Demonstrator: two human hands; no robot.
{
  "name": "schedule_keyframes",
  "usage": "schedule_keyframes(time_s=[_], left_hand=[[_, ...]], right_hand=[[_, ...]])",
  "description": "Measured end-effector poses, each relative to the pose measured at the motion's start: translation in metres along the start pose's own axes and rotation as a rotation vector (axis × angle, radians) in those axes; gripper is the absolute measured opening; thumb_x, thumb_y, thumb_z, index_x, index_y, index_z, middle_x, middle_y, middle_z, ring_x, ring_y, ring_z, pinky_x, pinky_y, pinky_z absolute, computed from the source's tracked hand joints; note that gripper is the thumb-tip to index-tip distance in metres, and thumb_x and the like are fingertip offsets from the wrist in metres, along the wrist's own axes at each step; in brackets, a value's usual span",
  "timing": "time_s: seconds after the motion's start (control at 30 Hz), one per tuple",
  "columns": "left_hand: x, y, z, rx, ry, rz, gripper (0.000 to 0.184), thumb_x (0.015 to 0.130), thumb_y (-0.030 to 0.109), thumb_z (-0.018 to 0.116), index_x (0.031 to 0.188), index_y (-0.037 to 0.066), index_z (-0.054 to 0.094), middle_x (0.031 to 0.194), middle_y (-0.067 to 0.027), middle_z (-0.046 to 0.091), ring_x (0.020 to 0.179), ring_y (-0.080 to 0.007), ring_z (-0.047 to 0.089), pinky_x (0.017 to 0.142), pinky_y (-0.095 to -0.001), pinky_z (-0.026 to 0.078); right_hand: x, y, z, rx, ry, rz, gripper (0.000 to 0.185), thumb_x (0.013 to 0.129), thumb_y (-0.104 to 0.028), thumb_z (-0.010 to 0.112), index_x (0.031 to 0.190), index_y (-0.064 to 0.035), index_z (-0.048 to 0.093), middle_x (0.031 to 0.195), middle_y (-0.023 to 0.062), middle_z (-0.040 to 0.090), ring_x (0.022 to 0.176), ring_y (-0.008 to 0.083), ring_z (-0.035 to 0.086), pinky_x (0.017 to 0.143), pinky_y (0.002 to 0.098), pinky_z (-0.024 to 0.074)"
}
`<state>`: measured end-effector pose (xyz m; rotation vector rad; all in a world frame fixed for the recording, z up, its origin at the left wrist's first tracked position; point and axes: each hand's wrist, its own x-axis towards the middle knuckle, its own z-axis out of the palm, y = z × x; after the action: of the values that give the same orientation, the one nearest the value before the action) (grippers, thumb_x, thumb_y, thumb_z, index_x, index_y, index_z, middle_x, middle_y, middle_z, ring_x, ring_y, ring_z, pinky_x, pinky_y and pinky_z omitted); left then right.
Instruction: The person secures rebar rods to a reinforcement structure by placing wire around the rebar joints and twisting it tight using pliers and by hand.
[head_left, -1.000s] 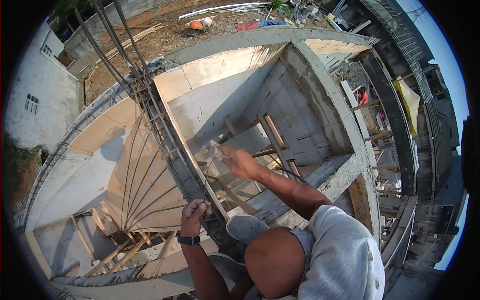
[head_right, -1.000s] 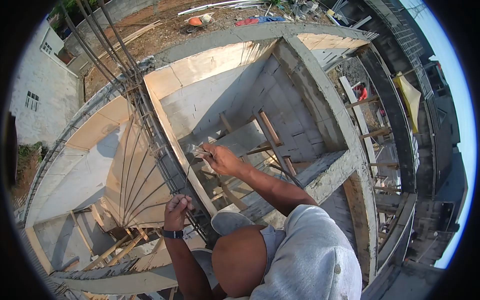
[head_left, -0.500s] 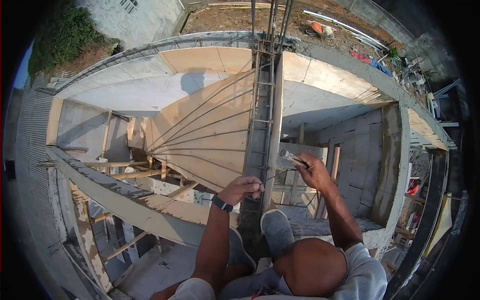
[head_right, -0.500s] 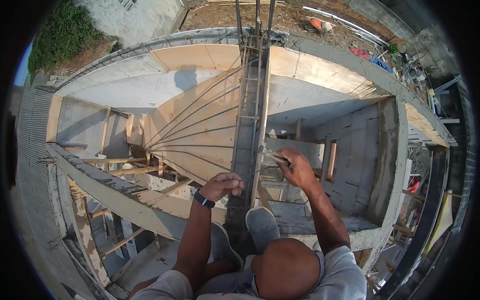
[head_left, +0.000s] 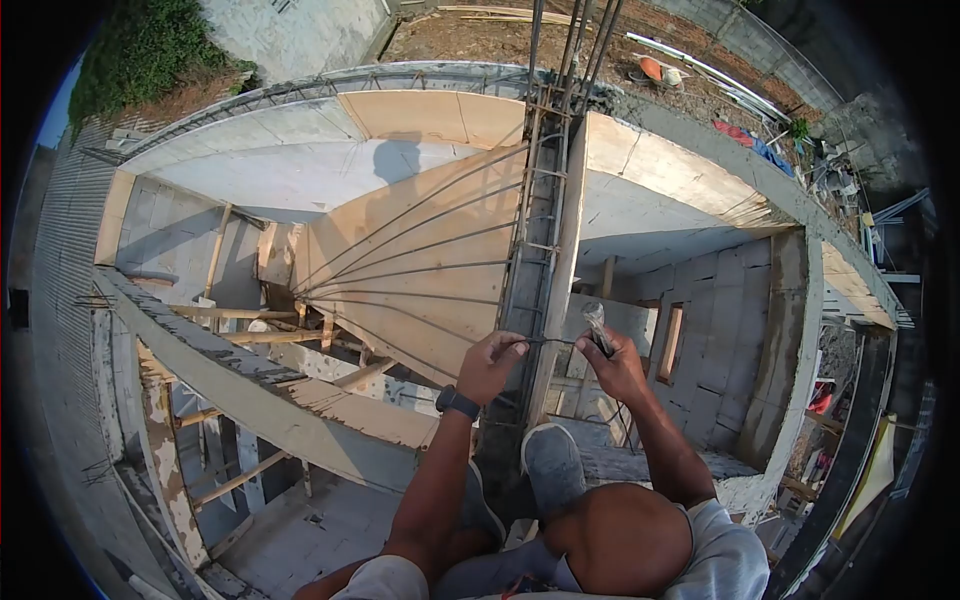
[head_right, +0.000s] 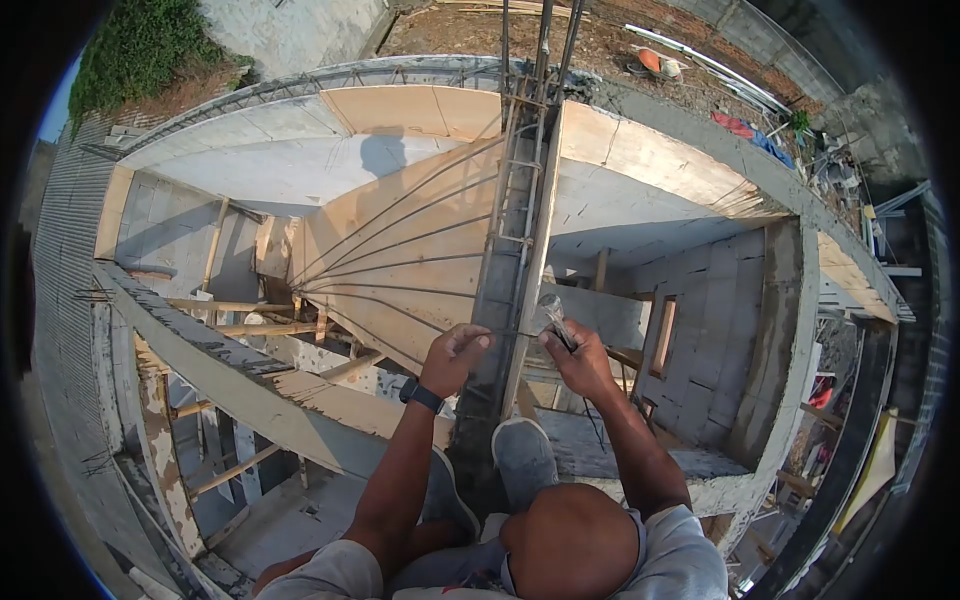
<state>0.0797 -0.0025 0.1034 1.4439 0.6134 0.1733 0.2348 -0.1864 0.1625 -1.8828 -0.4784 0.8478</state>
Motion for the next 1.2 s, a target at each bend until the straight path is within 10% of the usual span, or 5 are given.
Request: schedule_keyframes(time_s=[0.2, 0.6, 0.87, 1.2], left_hand=[[0.002, 0.002, 0.015, 0.368, 0.243, 0.157, 0.024, 0.093, 0.023, 0.066, 0.098, 0.000, 0.068, 0.083, -0.0099, 0.072, 0.077, -0.0118, 0.067, 0.069, -0.0266, 0.052], [-0.010, -0.009, 0.042, -0.121, 0.523, -0.190, 0.023, 0.097, 0.023, 0.060, 0.093, 0.000, 0.065, 0.076, -0.0074, 0.069, 0.063, -0.0108, 0.061, 0.059, -0.0265, 0.050], [0.002, -0.006, 0.012, -0.693, -0.024, -0.394, 0.033, 0.097, 0.030, 0.061, 0.117, 0.004, 0.062, 0.100, -0.0060, 0.071, 0.088, -0.0164, 0.068, 0.081, -0.0303, 0.053], [-0.005, -0.008, 0.010, -1.246, -0.204, -0.358, 0.025, 0.098, 0.023, 0.059, 0.118, 0.008, 0.059, 0.101, -0.0015, 0.068, 0.095, -0.0168, 0.065, 0.086, -0.0338, 0.053]], right_hand=[[-0.005, -0.003, 0.003, 0.016, 0.012, 0.099, 0.019, 0.093, -0.022, 0.066, 0.091, -0.0038, 0.060, 0.066, -0.0017, 0.049, 0.065, 0.0090, 0.044, 0.062, 0.0300, 0.0404], [-0.021, 0.001, 0.059, -0.108, -0.059, -0.150, 0.020, 0.092, -0.019, 0.065, 0.095, -0.0017, 0.055, 0.071, 0.0139, 0.056, 0.062, 0.0171, 0.053, 0.058, 0.0354, 0.0441], [-0.010, 0.016, 0.027, 0.243, 0.123, 0.141, 0.018, 0.093, -0.020, 0.066, 0.092, -0.0025, 0.062, 0.063, -0.0042, 0.053, 0.056, 0.0060, 0.047, 0.051, 0.0260, 0.0381], [-0.017, 0.016, 0.032, 0.338, 0.018, 0.177, 0.017, 0.095, -0.020, 0.064, 0.093, -0.0030, 0.060, 0.063, -0.0046, 0.051, 0.054, 0.0046, 0.045, 0.050, 0.0239, 0.0371]])
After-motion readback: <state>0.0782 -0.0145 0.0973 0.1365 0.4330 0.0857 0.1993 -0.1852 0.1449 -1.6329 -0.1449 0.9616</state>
